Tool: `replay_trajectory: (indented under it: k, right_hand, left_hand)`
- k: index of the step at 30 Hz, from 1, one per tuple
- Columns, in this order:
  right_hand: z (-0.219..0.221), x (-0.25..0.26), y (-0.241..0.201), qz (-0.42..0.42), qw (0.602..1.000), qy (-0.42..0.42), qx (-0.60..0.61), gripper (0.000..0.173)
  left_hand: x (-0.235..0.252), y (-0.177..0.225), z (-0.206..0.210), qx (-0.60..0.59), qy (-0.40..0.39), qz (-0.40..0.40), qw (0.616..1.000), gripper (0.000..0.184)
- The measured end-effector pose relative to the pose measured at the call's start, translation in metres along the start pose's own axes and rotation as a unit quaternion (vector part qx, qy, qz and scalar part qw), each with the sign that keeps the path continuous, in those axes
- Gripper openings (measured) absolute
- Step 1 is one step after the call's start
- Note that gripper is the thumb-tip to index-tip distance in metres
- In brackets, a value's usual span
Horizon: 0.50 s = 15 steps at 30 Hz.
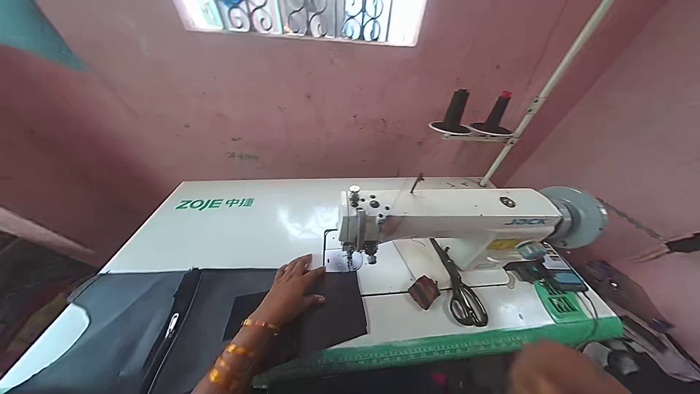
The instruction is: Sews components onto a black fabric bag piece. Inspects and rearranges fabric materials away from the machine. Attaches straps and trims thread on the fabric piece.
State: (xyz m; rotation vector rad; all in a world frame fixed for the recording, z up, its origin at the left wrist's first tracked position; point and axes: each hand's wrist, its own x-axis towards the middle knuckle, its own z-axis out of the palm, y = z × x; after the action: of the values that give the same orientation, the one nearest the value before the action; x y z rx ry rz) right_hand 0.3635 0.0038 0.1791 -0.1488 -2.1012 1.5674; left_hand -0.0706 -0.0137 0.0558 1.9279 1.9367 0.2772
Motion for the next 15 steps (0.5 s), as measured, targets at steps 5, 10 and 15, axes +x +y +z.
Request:
replay_trajectory:
  k: [5, 10, 15]
  right_hand:
    - [0.056, 0.089, 0.117, 0.324, 0.880, 0.287, 0.195, 0.022]
    - [0.085, 0.137, 0.169, 0.287, 0.874, 0.391, 0.024, 0.023]
    - [0.101, 0.155, 0.182, 0.184, 0.909, 0.359, -0.105, 0.022]
  left_hand:
    - [0.024, 0.057, 0.001, -0.038, -0.008, 0.007, 0.999, 0.042]
    - [0.031, 0.029, 0.023, -0.357, 0.085, 0.044, 0.929, 0.018]
    - [0.030, 0.031, 0.018, -0.485, 0.040, 0.046, 0.872, 0.030]
